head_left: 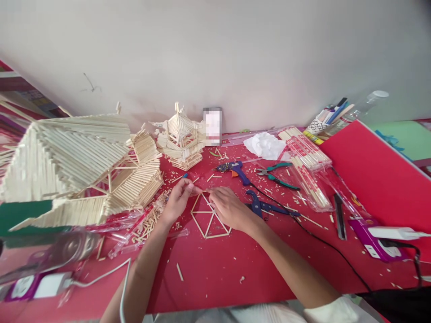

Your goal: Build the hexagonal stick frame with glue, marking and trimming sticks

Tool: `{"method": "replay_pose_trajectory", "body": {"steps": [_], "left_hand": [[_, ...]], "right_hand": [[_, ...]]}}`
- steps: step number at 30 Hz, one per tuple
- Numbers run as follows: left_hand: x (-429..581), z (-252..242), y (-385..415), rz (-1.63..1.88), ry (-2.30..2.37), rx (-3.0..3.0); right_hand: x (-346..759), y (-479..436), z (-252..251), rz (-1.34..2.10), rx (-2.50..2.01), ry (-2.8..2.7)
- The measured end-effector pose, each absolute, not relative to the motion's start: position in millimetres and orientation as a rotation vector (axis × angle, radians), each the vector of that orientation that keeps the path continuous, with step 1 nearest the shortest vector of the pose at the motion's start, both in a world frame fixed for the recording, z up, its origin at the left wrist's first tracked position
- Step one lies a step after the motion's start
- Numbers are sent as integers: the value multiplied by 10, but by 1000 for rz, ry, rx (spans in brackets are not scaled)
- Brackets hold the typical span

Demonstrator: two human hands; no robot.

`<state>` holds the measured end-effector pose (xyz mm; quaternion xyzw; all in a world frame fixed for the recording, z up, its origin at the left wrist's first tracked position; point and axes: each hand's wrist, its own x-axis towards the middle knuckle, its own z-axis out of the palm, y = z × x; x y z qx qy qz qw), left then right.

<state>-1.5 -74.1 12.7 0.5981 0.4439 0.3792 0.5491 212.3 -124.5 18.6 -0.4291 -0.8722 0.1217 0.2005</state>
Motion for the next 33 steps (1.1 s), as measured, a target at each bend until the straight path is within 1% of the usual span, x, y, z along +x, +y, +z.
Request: {"method": "replay_pose_trajectory", "body": {"steps": [5,9,11,14,21,30,33], "left_hand": [[-148,151,-710,882,1260,1713],[-228,86,-729,609,1466,2071],[-230,36,-751,504,1453,2190],[-215,-5,-766,471,1351,2304],[-162,9,-723,505,1268,2339],[-51,-22,-685,462,1327,2361],[-36,15,-704,531,1316,2293]], "right_hand": [[2115,-1288,88,214,-1209,-2486],[2103,-1312,58,160,-1202,-2507],[2096,-1315,54,142,-1206,-2508],[2093,-1313,50,125,-1218,-2515],[2100,-1309,31,128,-1219,-2521],[2089,-1315,39,139,-1243,-2525],[2094,-1313,47,151,-1235,-2511]]}}
